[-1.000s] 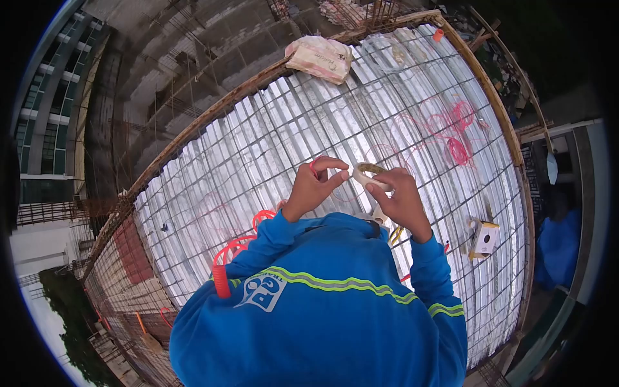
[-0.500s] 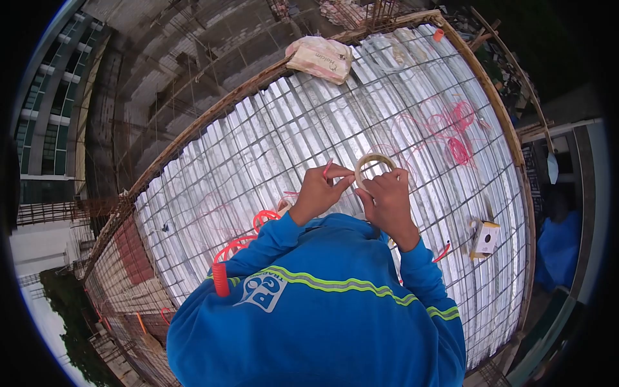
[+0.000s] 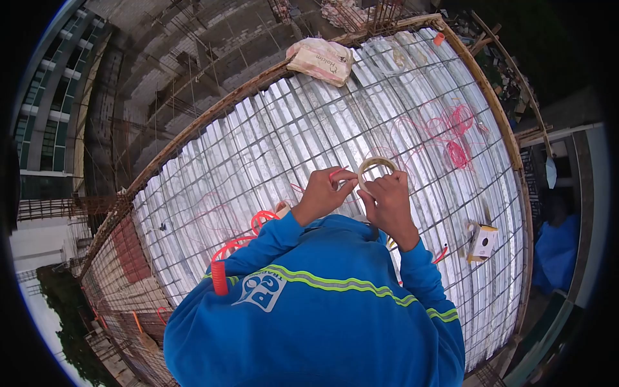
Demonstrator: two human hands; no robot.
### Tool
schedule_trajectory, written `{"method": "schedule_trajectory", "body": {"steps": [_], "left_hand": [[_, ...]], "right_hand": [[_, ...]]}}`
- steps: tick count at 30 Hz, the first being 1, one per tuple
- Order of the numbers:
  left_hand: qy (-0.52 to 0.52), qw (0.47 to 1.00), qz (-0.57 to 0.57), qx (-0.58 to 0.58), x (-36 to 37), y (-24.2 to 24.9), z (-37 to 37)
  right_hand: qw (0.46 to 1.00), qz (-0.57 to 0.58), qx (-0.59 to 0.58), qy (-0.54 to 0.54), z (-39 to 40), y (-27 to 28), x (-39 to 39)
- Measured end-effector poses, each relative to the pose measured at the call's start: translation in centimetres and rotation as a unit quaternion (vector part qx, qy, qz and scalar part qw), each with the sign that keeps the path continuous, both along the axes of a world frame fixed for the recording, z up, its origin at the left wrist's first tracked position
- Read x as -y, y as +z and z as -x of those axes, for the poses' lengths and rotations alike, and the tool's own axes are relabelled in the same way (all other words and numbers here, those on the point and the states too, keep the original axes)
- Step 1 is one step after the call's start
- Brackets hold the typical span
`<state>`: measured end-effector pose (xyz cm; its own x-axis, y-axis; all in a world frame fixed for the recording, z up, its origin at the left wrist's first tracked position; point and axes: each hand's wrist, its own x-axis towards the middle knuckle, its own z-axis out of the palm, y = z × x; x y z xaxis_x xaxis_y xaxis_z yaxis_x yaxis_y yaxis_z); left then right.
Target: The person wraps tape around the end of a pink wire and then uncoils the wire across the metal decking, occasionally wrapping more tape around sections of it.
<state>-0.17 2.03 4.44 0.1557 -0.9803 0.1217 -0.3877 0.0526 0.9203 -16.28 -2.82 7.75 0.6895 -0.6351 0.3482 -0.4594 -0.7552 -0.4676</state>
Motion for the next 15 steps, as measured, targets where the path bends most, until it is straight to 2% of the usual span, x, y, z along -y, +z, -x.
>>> {"method": "schedule_trajectory", "body": {"steps": [9,12,15], "left_hand": [[0.033,0.997,0.069,0.012,0.3,-1.2,0.3],[0.036,0.999,0.027,0.012,0.2,-0.2,0.4],[0.049,0.998,0.04,-0.007,0.6,-1.0,0.4]], "right_hand": [[1.0,0.024,-0.007,0.02,-0.3,-0.3,0.0],[0.999,0.02,0.0,0.03,-0.1,-0.5,0.2],[0.999,-0.008,0.01,0.045,0.1,-0.6,0.3]]}}
